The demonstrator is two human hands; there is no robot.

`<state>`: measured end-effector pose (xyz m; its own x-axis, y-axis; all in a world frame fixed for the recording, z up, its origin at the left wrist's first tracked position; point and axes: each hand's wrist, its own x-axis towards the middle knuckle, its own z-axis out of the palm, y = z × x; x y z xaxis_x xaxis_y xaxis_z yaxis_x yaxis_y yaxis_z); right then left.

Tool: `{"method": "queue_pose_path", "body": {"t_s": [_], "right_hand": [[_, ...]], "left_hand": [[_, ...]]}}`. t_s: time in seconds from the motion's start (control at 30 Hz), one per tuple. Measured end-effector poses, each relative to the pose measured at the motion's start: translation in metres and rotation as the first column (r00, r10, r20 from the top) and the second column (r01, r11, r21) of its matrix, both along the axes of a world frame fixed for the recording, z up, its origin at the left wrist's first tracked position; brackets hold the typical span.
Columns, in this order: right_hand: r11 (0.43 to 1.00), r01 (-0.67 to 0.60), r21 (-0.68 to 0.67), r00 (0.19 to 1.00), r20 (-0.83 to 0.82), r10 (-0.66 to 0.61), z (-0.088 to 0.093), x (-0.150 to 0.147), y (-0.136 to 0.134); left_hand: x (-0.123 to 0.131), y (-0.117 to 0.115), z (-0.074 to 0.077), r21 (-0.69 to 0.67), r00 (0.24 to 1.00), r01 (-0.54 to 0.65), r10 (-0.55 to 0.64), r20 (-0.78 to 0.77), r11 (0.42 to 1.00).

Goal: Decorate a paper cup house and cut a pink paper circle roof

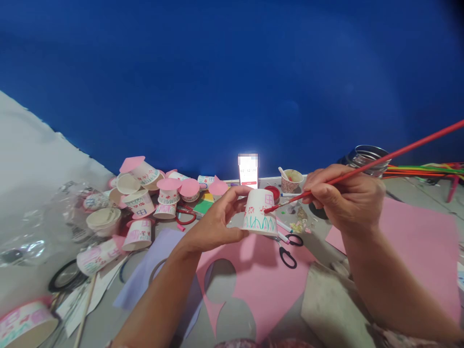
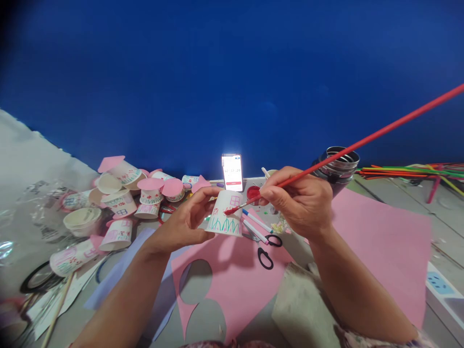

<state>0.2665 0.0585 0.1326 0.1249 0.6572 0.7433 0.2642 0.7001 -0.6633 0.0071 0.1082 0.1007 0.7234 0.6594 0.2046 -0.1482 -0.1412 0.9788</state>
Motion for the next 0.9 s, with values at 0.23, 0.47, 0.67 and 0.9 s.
{"method": "queue_pose_path", "body": {"t_s": [0.23, 0.47, 0.67, 0.9], "right_hand": [[1.000, 0.003, 0.031, 1.000, -0.018, -0.002, -0.0014, -0.0027, 0.0010], [0.998, -0.007, 0.056, 1.000, 0.012, 0.006, -0.0014, -0.0030, 0.0010], [0.997, 0.030, 0.069, 0.996, 0.085, -0.036, -0.0002, -0.0015, 0.0000], [0.996, 0.048, 0.080, 0.998, 0.045, -0.051, -0.0021, 0.0018, 0.0002]], "left_hand": [[-0.0003, -0.0005, 0.0016, -0.003, 1.000, -0.003, 0.003, -0.020, 1.000], [0.0003, -0.0013, 0.0033, 0.017, 0.999, -0.021, 0.022, -0.045, 1.000], [0.0002, -0.0020, 0.0030, 0.030, 0.997, -0.043, 0.045, -0.066, 0.999], [-0.0007, -0.0016, 0.0015, 0.019, 0.998, -0.036, 0.037, -0.047, 0.999]]}}
